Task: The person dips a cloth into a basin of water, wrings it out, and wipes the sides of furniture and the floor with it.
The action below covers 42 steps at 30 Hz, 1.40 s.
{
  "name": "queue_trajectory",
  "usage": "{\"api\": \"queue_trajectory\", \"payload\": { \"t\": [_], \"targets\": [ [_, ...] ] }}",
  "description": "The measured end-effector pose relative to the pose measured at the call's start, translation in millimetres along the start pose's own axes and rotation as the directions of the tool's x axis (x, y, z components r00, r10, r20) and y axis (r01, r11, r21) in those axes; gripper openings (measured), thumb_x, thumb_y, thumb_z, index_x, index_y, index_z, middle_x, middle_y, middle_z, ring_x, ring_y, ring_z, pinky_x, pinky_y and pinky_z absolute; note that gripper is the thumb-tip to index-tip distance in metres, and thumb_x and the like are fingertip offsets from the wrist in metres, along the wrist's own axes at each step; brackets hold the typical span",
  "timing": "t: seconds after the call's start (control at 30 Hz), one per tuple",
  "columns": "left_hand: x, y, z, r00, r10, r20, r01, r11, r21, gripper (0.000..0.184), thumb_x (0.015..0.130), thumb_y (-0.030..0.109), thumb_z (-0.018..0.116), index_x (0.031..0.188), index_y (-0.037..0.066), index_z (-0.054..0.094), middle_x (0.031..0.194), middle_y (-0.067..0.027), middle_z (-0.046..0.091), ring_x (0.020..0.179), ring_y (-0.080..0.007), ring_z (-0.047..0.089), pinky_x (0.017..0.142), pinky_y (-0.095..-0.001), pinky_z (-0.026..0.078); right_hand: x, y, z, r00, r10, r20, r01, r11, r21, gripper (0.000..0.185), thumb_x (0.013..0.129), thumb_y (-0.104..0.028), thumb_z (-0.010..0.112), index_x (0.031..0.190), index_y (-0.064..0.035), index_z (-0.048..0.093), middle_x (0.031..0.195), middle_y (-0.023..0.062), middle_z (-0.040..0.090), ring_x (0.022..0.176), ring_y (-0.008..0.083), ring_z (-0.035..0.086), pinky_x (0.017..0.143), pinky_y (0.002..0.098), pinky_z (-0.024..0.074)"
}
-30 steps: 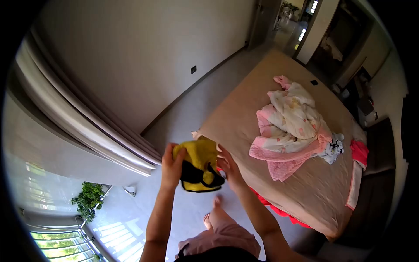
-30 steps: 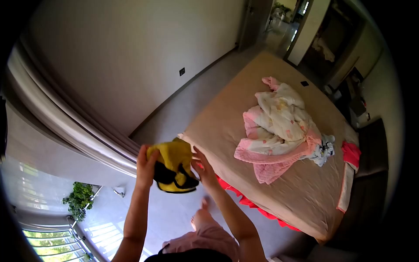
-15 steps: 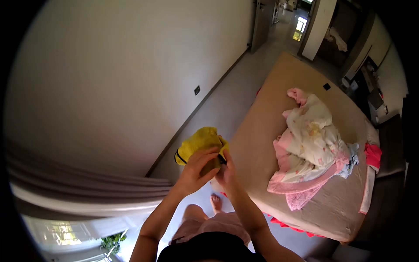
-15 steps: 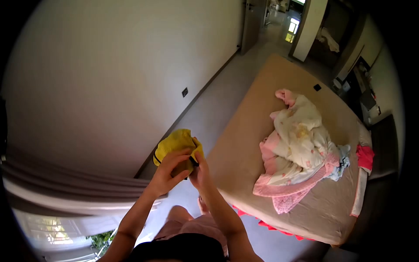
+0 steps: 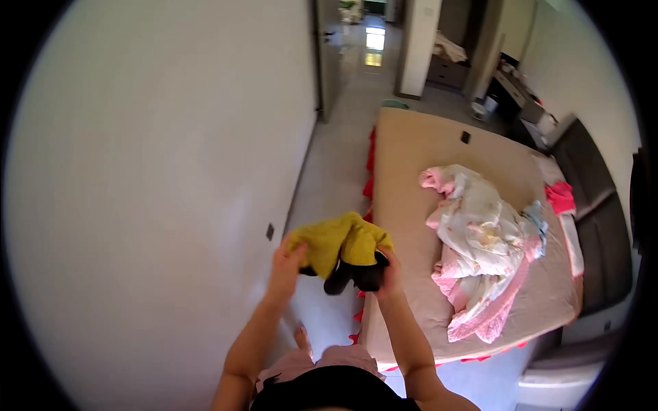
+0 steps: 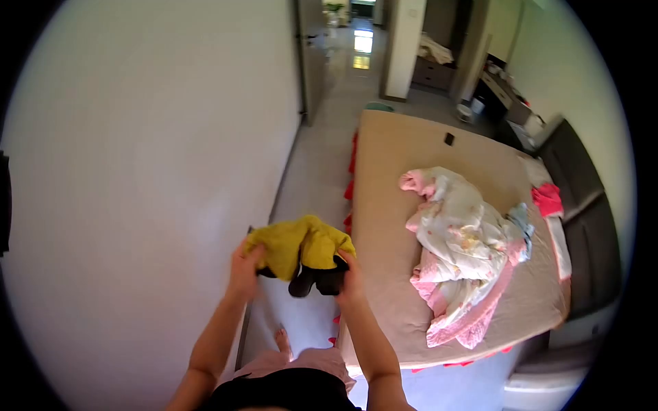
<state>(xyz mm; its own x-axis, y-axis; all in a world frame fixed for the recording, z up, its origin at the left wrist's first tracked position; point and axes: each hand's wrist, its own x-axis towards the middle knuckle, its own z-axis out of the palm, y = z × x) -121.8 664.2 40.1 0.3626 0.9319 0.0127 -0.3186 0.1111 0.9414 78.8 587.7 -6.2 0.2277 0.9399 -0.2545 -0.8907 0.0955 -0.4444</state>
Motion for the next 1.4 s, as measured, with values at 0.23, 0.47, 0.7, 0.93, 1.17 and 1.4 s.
{"api": "queue_trajectory", "payload": {
  "t": [0.23, 0.47, 0.7, 0.93, 1.17, 1.4],
  "targets": [
    [171, 4, -6, 0.916, -0.313, 0.252, 0.378, 0.883, -0.278, 0.027, 0.096, 0.017, 0.054, 0.117, 0.001, 0.057, 0.108, -0.0088, 0.065, 0.097, -0.0181, 0.064, 0.082, -0.0308, 0.053, 75, -33, 3, 0.958, -0.264, -0.111, 0.233, 0.943, -0.238, 0.041, 0.088, -0.018, 0.058, 0.127, -0.0046, 0.055, 0.124, 0.0107, 0.059, 0.112, 0.0233, 0.058, 0.096, 0.0345, 0.0465],
    [358, -23, 46, 0.838, -0.292, 0.460, 0.230, 0.955, 0.188, 0.026, 0.096, 0.020, 0.056, 0.113, 0.001, 0.060, 0.100, -0.0016, 0.064, 0.091, -0.0095, 0.059, 0.083, -0.0249, 0.047, 230, -82, -14, 0.795, -0.604, -0.060, 0.341, 0.527, -0.779, 0.035, 0.092, -0.011, 0.055, 0.125, -0.0017, 0.055, 0.113, 0.0100, 0.062, 0.104, 0.0184, 0.059, 0.090, 0.0303, 0.0469],
    [552, 7, 74, 0.940, -0.054, 0.336, 0.017, 0.994, 0.112, 0.026, 0.097, 0.018, 0.054, 0.115, -0.001, 0.058, 0.105, -0.0028, 0.064, 0.095, -0.0092, 0.058, 0.085, -0.0243, 0.046, 429, -130, 114, 0.703, -0.555, 0.444, 0.508, -0.044, -0.860, 0.041, 0.087, -0.011, 0.061, 0.126, -0.0023, 0.053, 0.108, 0.0112, 0.062, 0.104, 0.0245, 0.058, 0.091, 0.0329, 0.0452],
    [770, -29, 62, 0.959, -0.069, 0.274, 0.059, 0.997, 0.044, 0.027, 0.097, 0.016, 0.054, 0.115, -0.002, 0.058, 0.107, -0.0036, 0.063, 0.096, -0.0100, 0.058, 0.087, -0.0245, 0.045, 668, -186, 100, 0.654, -0.532, 0.538, 0.393, -0.369, -0.842, 0.035, 0.085, -0.007, 0.062, 0.120, -0.0022, 0.057, 0.102, 0.0142, 0.064, 0.096, 0.0326, 0.061, 0.087, 0.0346, 0.0479],
    [987, -65, 103, 0.863, -0.160, 0.480, 0.075, 0.979, 0.191, 0.025, 0.095, 0.015, 0.055, 0.113, -0.002, 0.059, 0.101, -0.0016, 0.063, 0.092, -0.0083, 0.056, 0.082, -0.0243, 0.044, 841, -269, 90, 0.582, -0.768, 0.267, 0.245, -0.148, -0.958, 0.024, 0.091, -0.007, 0.053, 0.112, -0.0005, 0.062, 0.097, 0.0175, 0.067, 0.086, 0.0217, 0.066, 0.076, 0.0316, 0.0493],
    [1169, -82, 225, 0.673, -0.146, 0.725, -0.291, 0.850, 0.440, 0.022, 0.090, 0.020, 0.064, 0.093, -0.002, 0.063, 0.074, -0.0027, 0.062, 0.069, -0.0092, 0.051, 0.063, -0.0277, 0.044, 934, -386, 79, 0.457, -0.878, -0.142, 0.156, 0.237, -0.959, 0.022, 0.091, -0.010, 0.051, 0.107, -0.0011, 0.063, 0.080, 0.0146, 0.065, 0.068, 0.0180, 0.061, 0.066, 0.0312, 0.0482]
  ]
}}
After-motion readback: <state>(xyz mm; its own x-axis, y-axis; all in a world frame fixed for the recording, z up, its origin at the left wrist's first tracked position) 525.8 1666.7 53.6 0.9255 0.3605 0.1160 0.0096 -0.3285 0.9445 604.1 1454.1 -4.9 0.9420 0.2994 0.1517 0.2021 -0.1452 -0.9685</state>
